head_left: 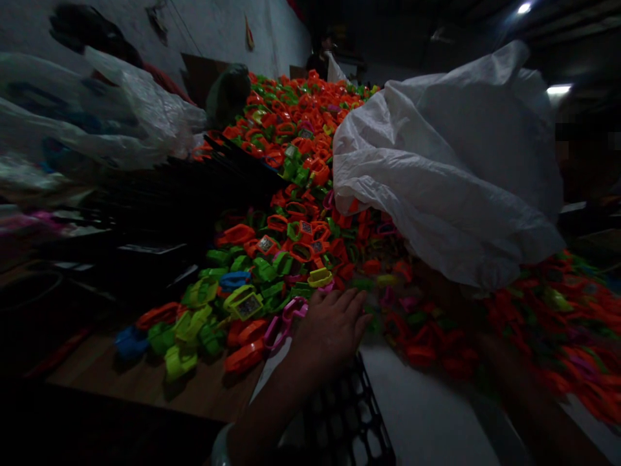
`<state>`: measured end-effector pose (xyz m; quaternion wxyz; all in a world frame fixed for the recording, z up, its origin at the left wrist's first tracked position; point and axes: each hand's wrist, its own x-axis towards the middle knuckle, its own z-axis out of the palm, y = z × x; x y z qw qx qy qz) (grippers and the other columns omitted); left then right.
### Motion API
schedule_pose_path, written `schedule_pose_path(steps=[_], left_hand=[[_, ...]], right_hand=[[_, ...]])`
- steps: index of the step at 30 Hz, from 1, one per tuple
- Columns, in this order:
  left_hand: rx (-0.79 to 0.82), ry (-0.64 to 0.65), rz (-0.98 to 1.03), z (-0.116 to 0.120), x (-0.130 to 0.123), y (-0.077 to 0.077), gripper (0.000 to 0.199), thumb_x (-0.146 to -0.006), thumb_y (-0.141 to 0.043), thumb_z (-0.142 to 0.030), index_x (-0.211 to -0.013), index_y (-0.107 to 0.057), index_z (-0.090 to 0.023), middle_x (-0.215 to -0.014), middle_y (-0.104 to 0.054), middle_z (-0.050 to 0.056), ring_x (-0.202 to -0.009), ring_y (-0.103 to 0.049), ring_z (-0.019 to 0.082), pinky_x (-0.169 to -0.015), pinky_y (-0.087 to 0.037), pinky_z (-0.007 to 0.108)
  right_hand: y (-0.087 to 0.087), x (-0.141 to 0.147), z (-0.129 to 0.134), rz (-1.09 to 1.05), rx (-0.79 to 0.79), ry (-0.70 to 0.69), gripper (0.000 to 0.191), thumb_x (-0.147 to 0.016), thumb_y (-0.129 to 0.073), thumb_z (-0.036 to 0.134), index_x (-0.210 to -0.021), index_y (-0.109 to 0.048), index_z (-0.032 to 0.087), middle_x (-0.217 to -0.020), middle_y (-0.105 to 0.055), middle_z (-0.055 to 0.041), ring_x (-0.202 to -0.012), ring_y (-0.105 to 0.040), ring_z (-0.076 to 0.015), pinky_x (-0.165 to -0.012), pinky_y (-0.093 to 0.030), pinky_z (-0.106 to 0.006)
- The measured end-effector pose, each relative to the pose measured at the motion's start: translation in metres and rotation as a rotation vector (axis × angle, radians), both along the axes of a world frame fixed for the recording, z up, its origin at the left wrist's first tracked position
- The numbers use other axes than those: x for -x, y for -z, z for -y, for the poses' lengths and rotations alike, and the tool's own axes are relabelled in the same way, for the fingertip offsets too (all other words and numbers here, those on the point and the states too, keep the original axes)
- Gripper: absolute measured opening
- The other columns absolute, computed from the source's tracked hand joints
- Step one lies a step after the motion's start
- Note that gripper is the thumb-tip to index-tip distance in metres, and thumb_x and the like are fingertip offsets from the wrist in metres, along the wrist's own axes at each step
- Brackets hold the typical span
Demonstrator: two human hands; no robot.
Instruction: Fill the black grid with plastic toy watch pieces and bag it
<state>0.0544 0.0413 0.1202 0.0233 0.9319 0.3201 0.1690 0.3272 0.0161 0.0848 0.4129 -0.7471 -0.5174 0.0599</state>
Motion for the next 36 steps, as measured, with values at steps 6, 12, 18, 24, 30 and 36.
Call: schedule_pose_path(steps=[6, 12, 18, 24, 30, 36], left_hand=[[-0.006, -0.012, -0.001, -0.001, -0.001, 0.002, 0.042, -0.100, -0.030, -0.042, -0.131, -0.050, -0.023, -0.131, -0.060, 0.001, -0.112, -0.056, 0.022, -0.092, -0.035, 0.043], [-0.025, -0.021, -0.056, -0.002, -0.002, -0.001, 0.041, -0.099, -0.032, -0.040, -0.131, -0.051, -0.022, -0.131, -0.059, 0.004, -0.112, -0.057, 0.023, -0.091, -0.037, 0.043], [-0.027, -0.025, -0.047, -0.001, -0.001, 0.000, 0.039, -0.100, -0.031, -0.038, -0.131, -0.051, -0.024, -0.131, -0.060, 0.001, -0.111, -0.056, 0.023, -0.090, -0.037, 0.043], [-0.040, 0.014, -0.032, -0.001, -0.001, 0.000, 0.042, -0.100, -0.028, -0.040, -0.130, -0.052, -0.023, -0.131, -0.059, 0.003, -0.113, -0.056, 0.024, -0.090, -0.037, 0.045], [-0.035, -0.023, -0.070, 0.005, -0.002, -0.007, 0.050, -0.091, -0.048, -0.051, -0.129, -0.053, -0.018, -0.129, -0.059, 0.008, -0.113, -0.055, 0.029, -0.092, -0.039, 0.048], [-0.030, -0.006, -0.090, 0.006, -0.002, -0.007, 0.049, -0.092, -0.048, -0.048, -0.130, -0.052, -0.017, -0.130, -0.059, 0.009, -0.112, -0.055, 0.030, -0.094, -0.039, 0.050]], right_hand=[[0.027, 0.058, 0.039, -0.478, 0.083, -0.269, 0.030, -0.080, -0.059, 0.045, -0.090, -0.060, 0.016, -0.075, -0.065, -0.0028, -0.067, -0.061, -0.0172, -0.062, -0.052, -0.030], [0.070, 0.127, 0.050, -0.731, 0.051, -0.349, 0.022, -0.073, -0.063, 0.033, -0.088, -0.061, 0.018, -0.080, -0.067, -0.0027, -0.071, -0.060, -0.0177, -0.065, -0.051, -0.029], [0.076, 0.128, 0.050, -0.400, -0.046, -0.328, 0.013, -0.074, -0.057, 0.027, -0.081, -0.064, 0.019, -0.076, -0.067, -0.0028, -0.070, -0.061, -0.0185, -0.065, -0.050, -0.028], [0.065, 0.145, 0.053, -0.233, -0.181, -0.416, 0.022, -0.087, -0.047, 0.026, -0.101, -0.063, 0.019, -0.088, -0.068, -0.0057, -0.080, -0.063, -0.0174, -0.071, -0.051, -0.027], [0.066, 0.144, 0.050, -0.213, -0.103, -0.398, 0.016, -0.083, -0.050, 0.020, -0.092, -0.063, 0.017, -0.087, -0.069, -0.0062, -0.079, -0.064, -0.0176, -0.067, -0.049, -0.025], [0.065, 0.144, 0.045, -0.208, -0.082, -0.438, 0.022, -0.083, -0.049, 0.020, -0.097, -0.065, 0.017, -0.089, -0.070, -0.0066, -0.080, -0.065, -0.0189, -0.066, -0.048, -0.025]])
